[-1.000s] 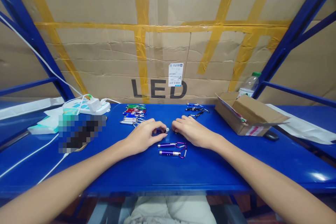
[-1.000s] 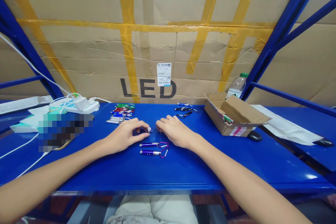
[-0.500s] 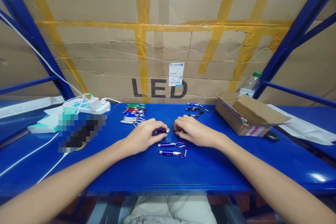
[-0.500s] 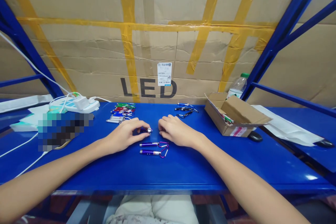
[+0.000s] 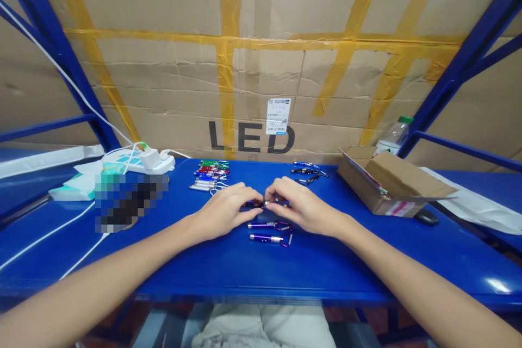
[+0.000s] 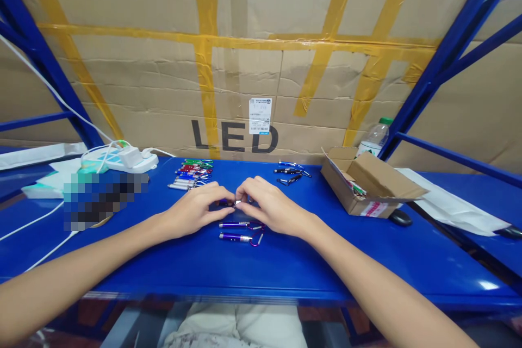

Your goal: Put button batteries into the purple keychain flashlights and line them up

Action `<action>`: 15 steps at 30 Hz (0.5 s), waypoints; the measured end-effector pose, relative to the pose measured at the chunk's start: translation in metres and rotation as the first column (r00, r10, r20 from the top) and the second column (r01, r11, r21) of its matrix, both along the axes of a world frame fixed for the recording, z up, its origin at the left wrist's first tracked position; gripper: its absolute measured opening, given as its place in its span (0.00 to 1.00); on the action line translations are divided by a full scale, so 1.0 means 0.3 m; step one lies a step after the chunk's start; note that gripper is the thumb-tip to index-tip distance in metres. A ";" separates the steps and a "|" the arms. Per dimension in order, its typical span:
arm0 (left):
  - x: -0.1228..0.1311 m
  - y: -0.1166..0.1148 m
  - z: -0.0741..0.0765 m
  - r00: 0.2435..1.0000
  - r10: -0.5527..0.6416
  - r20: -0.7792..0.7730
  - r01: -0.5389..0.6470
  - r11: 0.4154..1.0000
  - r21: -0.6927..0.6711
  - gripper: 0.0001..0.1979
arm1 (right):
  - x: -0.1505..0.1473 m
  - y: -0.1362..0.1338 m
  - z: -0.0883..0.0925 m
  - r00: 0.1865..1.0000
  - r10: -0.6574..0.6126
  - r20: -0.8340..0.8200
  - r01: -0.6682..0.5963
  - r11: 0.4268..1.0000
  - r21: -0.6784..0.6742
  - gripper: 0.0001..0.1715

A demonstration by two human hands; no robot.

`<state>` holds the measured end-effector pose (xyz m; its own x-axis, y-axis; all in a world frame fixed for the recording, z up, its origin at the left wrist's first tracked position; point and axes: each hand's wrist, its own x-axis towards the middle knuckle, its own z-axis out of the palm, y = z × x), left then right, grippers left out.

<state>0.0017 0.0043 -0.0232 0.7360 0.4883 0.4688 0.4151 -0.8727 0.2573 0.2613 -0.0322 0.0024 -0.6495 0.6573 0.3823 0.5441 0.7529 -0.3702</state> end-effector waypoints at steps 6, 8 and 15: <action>0.000 -0.001 0.001 1.000 -0.002 -0.008 0.002 1.000 -0.012 0.08 | -0.007 0.004 -0.012 1.000 0.018 -0.014 -0.018 1.000 0.000 0.08; -0.001 -0.002 0.001 1.000 -0.002 -0.006 0.002 1.000 -0.015 0.08 | -0.002 0.009 -0.009 1.000 0.019 -0.024 -0.019 1.000 0.003 0.08; -0.003 0.002 0.005 1.000 -0.012 0.022 0.013 0.999 -0.040 0.09 | 0.078 0.061 0.002 0.969 -0.159 0.188 0.146 0.986 0.082 0.06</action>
<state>0.0009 0.0050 -0.0217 0.7321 0.4981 0.4646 0.3984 -0.8664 0.3012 0.2847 -0.0139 0.0029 -0.6098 0.7314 0.3054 0.7105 0.6752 -0.1982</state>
